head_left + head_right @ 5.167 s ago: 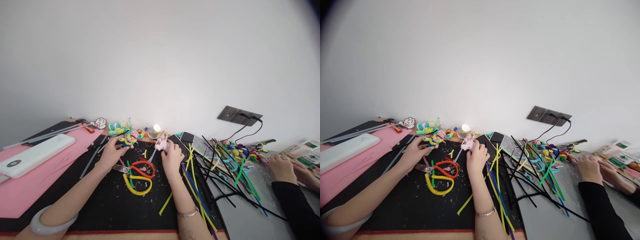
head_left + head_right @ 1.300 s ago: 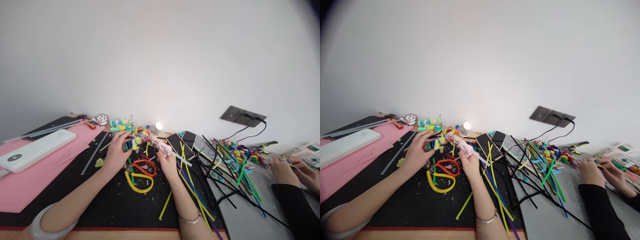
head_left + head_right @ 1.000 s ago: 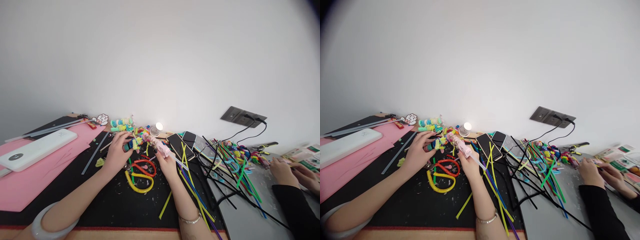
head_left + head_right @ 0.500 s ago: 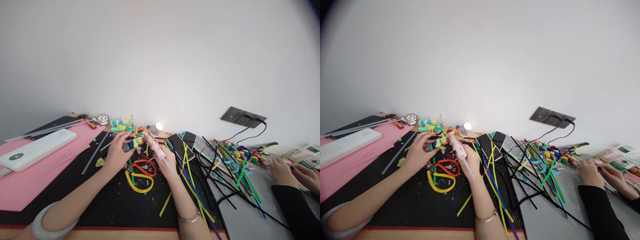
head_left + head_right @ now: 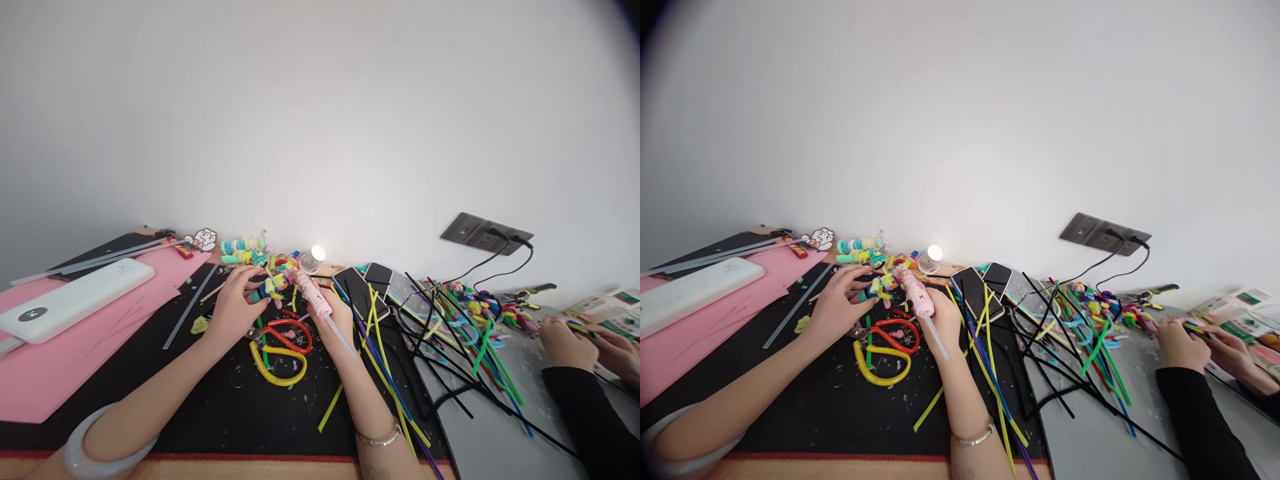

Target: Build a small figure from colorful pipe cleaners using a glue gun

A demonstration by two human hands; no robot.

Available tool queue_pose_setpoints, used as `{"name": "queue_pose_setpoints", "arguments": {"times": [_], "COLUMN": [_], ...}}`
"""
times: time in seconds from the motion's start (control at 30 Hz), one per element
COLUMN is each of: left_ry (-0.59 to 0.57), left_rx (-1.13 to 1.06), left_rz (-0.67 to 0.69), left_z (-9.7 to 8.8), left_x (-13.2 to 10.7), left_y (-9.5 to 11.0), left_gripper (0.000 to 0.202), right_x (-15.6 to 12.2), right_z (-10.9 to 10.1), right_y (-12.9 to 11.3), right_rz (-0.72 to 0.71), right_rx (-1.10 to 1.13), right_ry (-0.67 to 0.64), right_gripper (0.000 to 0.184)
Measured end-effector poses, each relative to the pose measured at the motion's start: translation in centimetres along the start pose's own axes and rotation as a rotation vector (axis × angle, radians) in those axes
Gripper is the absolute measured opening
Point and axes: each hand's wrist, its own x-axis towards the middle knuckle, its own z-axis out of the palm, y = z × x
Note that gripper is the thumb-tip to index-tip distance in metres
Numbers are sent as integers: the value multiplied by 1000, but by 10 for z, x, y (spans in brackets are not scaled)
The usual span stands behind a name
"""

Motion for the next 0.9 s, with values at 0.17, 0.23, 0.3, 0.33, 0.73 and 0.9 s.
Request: {"name": "queue_pose_setpoints", "arguments": {"times": [0.17, 0.23, 0.3, 0.33, 0.73, 0.9], "left_ry": [-15, -12, -6, -1, 0, -1], "left_rx": [-1, -2, -5, -6, -34, -35], "left_rz": [5, 9, 13, 15, 17, 2], "left_z": [1, 1, 0, 0, 1, 1], "left_x": [0, 0, -1, -1, 0, 0], "left_y": [-1, -2, -1, -1, -2, -1], "left_gripper": [45, 45, 45, 45, 44, 45], "right_x": [0, 1, 1, 1, 0, 1], "right_z": [-1, -1, -1, -1, 1, 1], "right_y": [-4, -6, -7, -7, -1, 0], "right_rz": [10, 8, 14, 22, 34, 45], "right_rx": [68, 81, 79, 70, -15, 19], "right_ry": [14, 11, -3, -8, 1, 34], "right_gripper": [30, 30, 30, 29, 27, 29]}}
